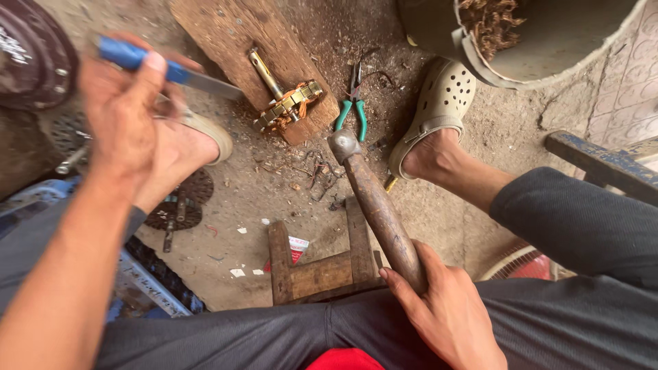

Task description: The person uses a hammer and a chisel to chip away at a small metal object placed on a wooden block. They repeatedly strike the chisel to remove material and occasionally adjust the object's position.

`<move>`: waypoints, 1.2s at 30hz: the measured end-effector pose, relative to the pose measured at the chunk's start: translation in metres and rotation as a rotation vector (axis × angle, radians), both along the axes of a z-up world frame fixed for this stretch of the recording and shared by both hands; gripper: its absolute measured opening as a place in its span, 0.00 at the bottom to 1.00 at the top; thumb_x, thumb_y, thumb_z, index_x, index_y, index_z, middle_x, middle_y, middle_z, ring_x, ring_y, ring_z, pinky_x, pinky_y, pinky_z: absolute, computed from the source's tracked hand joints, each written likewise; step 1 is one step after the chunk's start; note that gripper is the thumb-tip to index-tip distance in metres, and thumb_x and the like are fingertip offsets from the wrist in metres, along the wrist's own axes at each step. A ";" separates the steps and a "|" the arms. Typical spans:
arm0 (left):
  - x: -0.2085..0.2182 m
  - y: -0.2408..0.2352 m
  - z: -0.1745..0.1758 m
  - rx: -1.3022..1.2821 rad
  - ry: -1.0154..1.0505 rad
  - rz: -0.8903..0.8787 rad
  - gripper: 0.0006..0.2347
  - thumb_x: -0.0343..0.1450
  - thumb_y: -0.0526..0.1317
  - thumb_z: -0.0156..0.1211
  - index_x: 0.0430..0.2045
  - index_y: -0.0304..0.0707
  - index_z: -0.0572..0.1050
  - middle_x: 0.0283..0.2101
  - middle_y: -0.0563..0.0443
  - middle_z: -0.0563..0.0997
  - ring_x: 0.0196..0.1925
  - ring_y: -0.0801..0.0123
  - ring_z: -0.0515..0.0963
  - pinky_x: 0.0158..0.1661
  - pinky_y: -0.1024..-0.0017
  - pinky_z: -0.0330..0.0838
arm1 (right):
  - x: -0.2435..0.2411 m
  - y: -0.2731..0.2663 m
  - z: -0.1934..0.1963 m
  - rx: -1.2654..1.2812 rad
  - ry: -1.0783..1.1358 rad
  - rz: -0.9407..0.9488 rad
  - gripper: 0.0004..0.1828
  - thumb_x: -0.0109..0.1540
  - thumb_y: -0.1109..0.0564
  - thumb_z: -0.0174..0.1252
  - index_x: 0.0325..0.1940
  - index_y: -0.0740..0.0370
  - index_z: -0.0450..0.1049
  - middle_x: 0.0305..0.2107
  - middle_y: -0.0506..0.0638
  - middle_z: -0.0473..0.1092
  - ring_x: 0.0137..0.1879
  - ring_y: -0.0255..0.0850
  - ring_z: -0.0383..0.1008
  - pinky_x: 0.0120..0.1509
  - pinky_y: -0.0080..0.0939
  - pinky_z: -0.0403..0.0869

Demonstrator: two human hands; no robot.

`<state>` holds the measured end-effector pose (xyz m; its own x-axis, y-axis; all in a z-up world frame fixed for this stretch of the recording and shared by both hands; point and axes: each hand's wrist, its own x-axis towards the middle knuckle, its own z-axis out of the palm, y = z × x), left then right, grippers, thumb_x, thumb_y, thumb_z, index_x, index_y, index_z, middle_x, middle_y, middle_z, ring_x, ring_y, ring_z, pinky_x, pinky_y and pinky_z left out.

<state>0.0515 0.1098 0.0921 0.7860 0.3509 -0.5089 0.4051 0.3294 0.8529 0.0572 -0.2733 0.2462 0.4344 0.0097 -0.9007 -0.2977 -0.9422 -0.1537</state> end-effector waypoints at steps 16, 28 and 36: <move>-0.010 -0.082 0.006 -0.153 -0.050 0.295 0.10 0.77 0.43 0.59 0.36 0.36 0.67 0.35 0.37 0.82 0.30 0.58 0.82 0.29 0.61 0.79 | -0.038 -0.043 0.008 0.194 -0.217 -0.075 0.27 0.58 0.43 0.62 0.55 0.60 0.73 0.25 0.68 0.75 0.36 0.65 0.78 0.40 0.61 0.73; -0.017 -0.119 -0.030 0.325 -0.144 -0.128 0.04 0.80 0.34 0.57 0.41 0.31 0.70 0.36 0.48 0.81 0.33 0.74 0.82 0.33 0.75 0.81 | -0.042 -0.051 0.006 0.185 -0.231 -0.091 0.25 0.59 0.42 0.61 0.50 0.62 0.74 0.26 0.67 0.76 0.37 0.65 0.78 0.42 0.61 0.73; -0.021 -0.113 -0.056 0.373 -0.114 -0.121 0.03 0.79 0.34 0.57 0.42 0.33 0.72 0.37 0.51 0.80 0.34 0.76 0.80 0.35 0.77 0.79 | -0.041 -0.053 0.005 0.167 -0.227 -0.065 0.25 0.59 0.41 0.61 0.50 0.62 0.74 0.27 0.68 0.76 0.39 0.65 0.77 0.44 0.62 0.73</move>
